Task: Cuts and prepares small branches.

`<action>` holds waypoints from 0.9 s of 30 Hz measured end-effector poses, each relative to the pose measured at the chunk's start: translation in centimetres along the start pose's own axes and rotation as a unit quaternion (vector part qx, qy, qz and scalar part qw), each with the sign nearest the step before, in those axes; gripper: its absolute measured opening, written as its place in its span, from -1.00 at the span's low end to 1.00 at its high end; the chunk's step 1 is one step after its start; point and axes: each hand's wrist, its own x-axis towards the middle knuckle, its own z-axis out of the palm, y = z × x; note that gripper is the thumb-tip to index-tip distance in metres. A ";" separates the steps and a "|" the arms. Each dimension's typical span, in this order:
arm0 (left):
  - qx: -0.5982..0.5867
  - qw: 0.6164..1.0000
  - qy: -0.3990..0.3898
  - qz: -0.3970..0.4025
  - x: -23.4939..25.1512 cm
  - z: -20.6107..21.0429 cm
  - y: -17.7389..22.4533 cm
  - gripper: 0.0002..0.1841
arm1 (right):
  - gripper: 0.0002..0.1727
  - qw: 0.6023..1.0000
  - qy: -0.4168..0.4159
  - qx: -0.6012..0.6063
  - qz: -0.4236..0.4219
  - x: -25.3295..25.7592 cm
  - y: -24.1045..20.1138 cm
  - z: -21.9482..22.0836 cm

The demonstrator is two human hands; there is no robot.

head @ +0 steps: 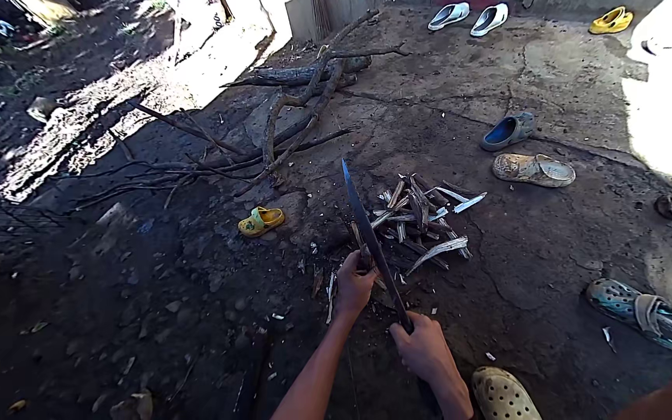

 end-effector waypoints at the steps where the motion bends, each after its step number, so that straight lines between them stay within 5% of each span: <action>1: 0.002 1.000 -0.003 0.000 0.0 0.0 0.1 -0.57 | -0.75 1.000 -0.001 -0.001 0.000 0.0 0.0 0.0; 27: 0.000 1.000 -0.008 0.000 -0.1 0.3 0.1 -0.55 | -0.74 0.999 0.003 0.032 0.010 0.2 0.2 0.2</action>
